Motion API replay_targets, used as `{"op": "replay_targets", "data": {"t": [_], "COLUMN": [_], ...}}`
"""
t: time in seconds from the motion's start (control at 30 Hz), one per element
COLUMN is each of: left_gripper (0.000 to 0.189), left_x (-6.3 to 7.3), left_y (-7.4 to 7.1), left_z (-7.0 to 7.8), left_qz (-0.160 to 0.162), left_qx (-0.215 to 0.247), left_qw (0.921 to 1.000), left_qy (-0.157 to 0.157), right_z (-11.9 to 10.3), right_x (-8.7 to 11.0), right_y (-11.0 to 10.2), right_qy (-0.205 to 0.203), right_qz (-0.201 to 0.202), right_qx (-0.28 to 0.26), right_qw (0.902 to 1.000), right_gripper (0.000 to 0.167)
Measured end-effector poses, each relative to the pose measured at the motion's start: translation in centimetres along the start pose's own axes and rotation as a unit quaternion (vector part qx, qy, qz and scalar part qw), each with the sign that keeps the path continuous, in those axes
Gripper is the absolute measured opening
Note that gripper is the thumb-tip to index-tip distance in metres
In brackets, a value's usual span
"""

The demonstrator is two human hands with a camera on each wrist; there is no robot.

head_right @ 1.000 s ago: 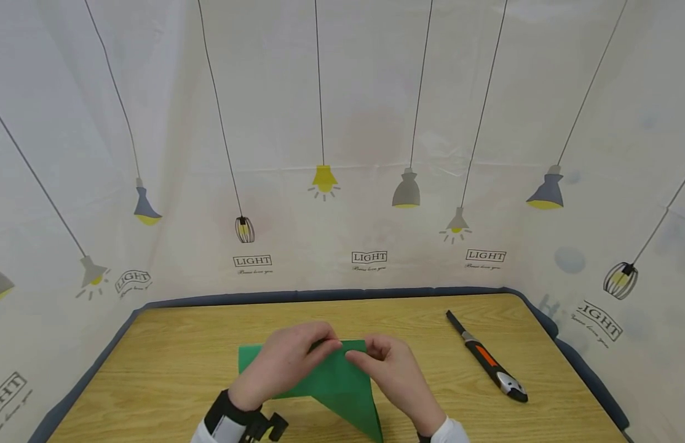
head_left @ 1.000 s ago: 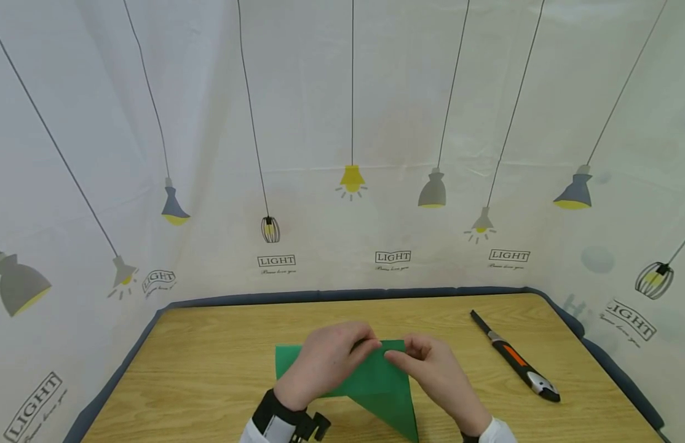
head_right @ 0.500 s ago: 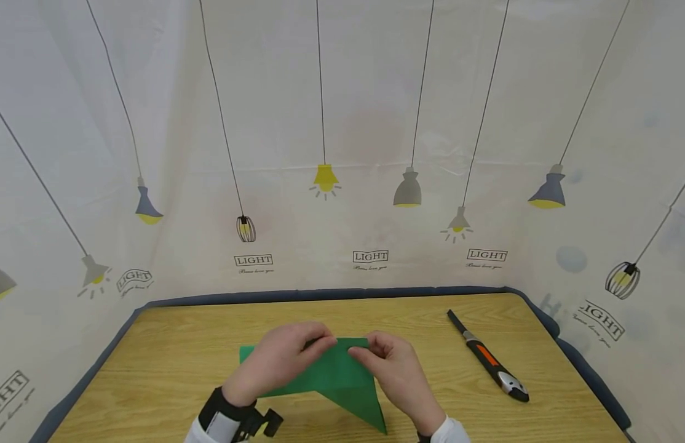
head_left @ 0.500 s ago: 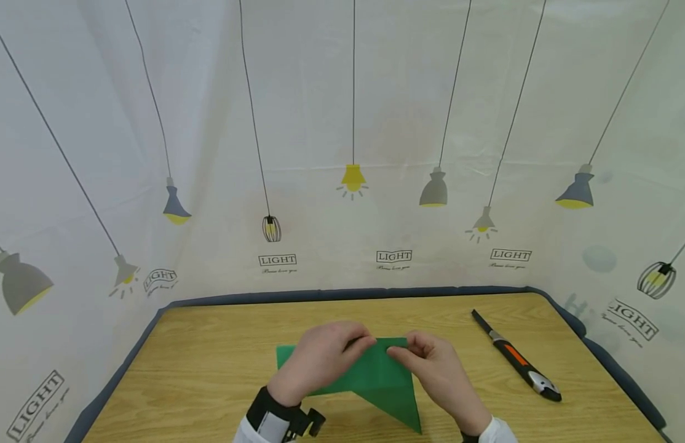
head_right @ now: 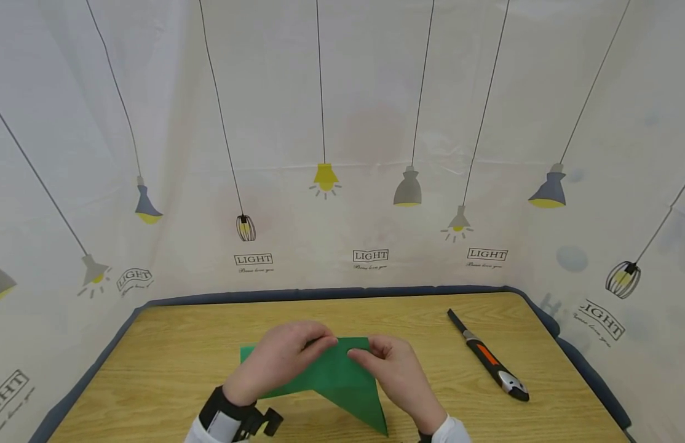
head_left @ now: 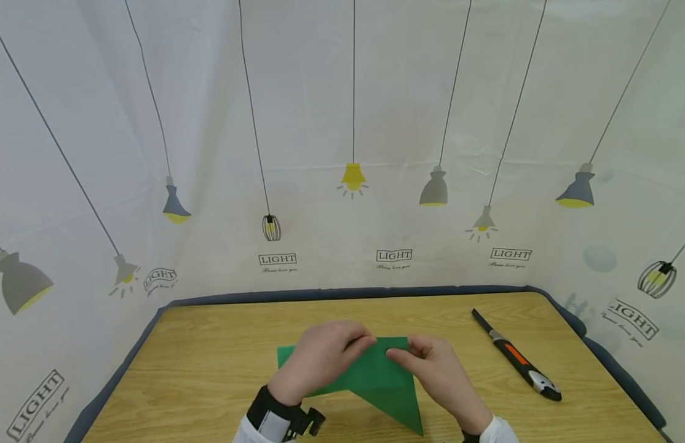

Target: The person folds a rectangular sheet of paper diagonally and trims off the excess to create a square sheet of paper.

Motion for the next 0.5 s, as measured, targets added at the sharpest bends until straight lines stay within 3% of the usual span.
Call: {"op": "replay_targets", "data": {"t": [0.17, 0.5], "left_gripper": [0.024, 0.022], "left_x": [0.21, 0.36], "left_y": [-0.27, -0.61], "left_z": [-0.34, -0.35], "left_qz": [-0.006, -0.001], "left_qx": [0.015, -0.015], "left_qw": [0.9998, 0.9999], "left_qy": [-0.008, 0.007], "right_z": [0.08, 0.05], "right_x": [-0.1, -0.25], "right_y": [-0.06, -0.25], "right_qy": [-0.003, 0.004], "right_qz": [0.013, 0.022], "right_qx": [0.002, 0.002], "right_qw": [0.9999, 0.9998], "right_gripper": [0.056, 0.037]}}
Point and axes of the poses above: each hand's wrist, its own x-axis away from the middle knuckle, its own y-axis out of the palm, z = x × y, the point moved 3 cm from there along -x, towards the middle knuckle, and after that the axes turned 11 degrees about x, right-handed, at the moved point
